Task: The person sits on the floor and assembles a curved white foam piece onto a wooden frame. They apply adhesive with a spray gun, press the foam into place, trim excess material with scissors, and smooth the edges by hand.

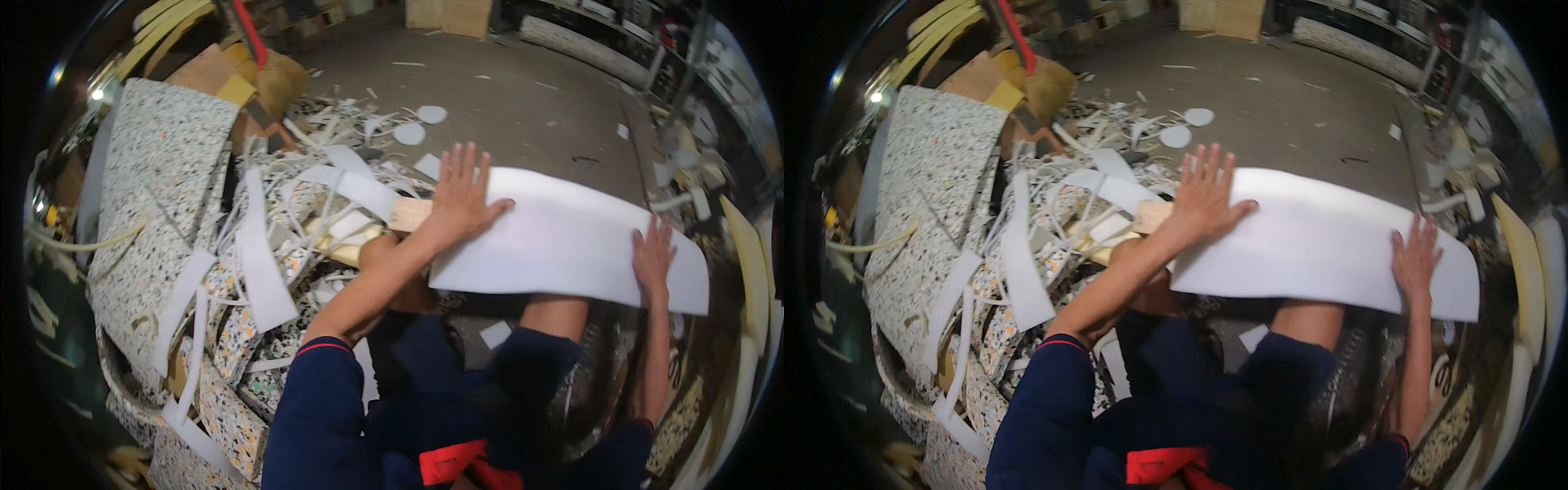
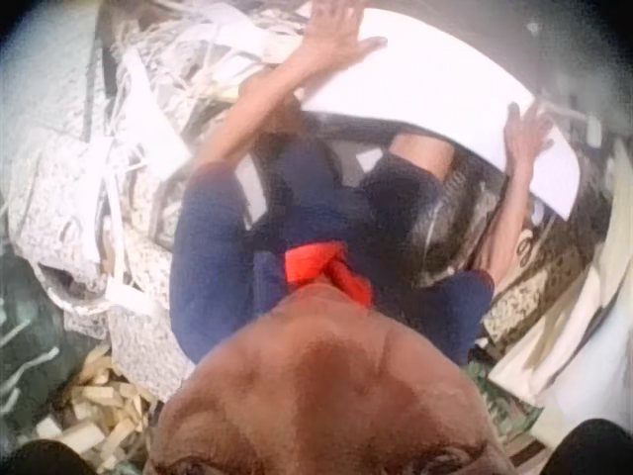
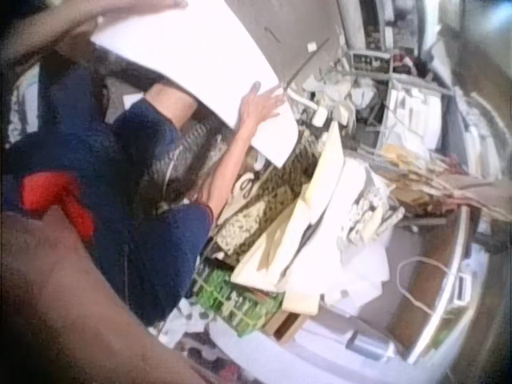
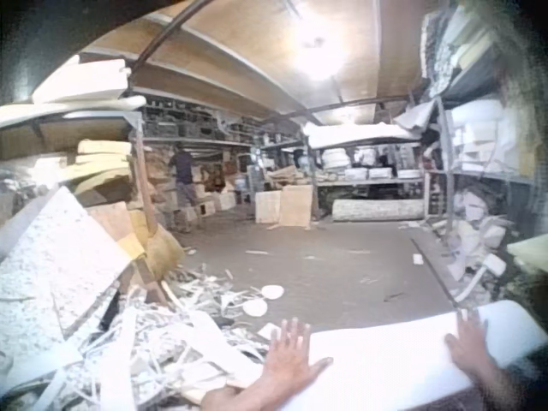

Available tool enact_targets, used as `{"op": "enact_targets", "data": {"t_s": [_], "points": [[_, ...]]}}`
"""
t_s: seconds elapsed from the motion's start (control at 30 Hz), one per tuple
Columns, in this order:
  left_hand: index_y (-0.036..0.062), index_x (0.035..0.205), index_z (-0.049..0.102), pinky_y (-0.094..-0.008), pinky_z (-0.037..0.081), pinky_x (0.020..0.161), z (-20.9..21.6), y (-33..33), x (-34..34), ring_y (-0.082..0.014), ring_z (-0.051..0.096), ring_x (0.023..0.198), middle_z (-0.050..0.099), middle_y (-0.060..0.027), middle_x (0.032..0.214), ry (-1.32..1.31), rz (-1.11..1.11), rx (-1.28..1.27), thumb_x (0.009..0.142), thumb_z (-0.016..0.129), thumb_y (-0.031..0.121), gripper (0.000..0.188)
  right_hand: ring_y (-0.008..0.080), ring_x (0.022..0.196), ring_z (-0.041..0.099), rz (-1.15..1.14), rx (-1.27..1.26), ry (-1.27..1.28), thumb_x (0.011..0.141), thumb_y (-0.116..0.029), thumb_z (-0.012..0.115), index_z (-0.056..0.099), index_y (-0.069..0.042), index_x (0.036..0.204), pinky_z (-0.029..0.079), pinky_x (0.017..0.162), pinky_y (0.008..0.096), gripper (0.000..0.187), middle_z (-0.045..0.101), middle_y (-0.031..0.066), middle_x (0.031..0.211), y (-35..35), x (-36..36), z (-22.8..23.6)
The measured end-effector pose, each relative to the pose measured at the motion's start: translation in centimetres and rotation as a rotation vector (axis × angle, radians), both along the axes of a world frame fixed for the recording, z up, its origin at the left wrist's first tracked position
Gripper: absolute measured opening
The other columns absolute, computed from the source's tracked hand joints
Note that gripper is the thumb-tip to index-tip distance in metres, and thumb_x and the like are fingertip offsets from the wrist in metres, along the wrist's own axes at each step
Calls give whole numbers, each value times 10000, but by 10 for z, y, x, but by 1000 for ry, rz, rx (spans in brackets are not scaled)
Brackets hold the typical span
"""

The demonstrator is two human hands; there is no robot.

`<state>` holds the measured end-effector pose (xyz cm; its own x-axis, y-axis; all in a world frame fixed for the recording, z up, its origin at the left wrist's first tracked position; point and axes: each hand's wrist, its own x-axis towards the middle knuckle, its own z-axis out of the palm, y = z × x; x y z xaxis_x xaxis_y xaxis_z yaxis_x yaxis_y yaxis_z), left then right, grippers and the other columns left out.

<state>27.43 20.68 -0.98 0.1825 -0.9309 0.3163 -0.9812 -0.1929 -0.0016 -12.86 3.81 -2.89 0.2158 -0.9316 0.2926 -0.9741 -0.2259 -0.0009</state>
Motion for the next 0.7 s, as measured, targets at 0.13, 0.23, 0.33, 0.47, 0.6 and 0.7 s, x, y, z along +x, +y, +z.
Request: {"op": "enact_targets", "data": {"t_s": [0.13,0.23,0.33,0.47,0.6,0.7], "points": [[-25,1598,187,-562,43,1248,-1,-16,-48,-462,35,1547,120,-278,1663,57,-116,-25,978,369,703,973,426,1546,119,19,89,-68,1024,-554,433,265,-156,1607,110,1136,763,726,139,227,1673,28,42,21],[-29,1581,249,-563,75,1247,-2,-24,-74,-483,88,1536,183,-279,1650,58,-182,-96,987,422,614,893,400,1556,80,292,10,67,1019,-611,389,277,-161,1607,102,1175,721,749,129,175,1688,56,104,12],[-11,1590,238,-548,78,1250,-8,-28,-73,-479,94,1537,176,-273,1654,30,-185,-32,995,439,545,839,402,1540,170,468,-92,21,1028,-587,376,326,-135,1588,105,1189,697,721,229,183,1662,66,128,6],[-27,1539,318,-560,156,1230,-15,-28,-53,-490,171,1511,254,-281,1617,79,-228,-155,952,548,464,799,372,1546,171,466,3,-21,1017,-516,461,324,-109,1585,112,1213,649,712,225,177,1664,64,136,16],[-39,1576,255,-588,93,1237,-7,-27,-49,-488,70,1536,148,-245,1669,97,-191,11,1010,385,575,845,356,1556,144,350,48,48,1018,-455,489,308,-98,1591,92,1229,612,699,210,180,1668,53,129,34],[-62,1554,292,-594,105,1234,7,-43,-57,-475,124,1533,183,-264,1654,153,-211,30,1021,359,579,837,361,1529,226,173,30,-4,1017,-436,504,364,-82,1560,121,1229,598,663,317,208,1618,24,105,42]]}}
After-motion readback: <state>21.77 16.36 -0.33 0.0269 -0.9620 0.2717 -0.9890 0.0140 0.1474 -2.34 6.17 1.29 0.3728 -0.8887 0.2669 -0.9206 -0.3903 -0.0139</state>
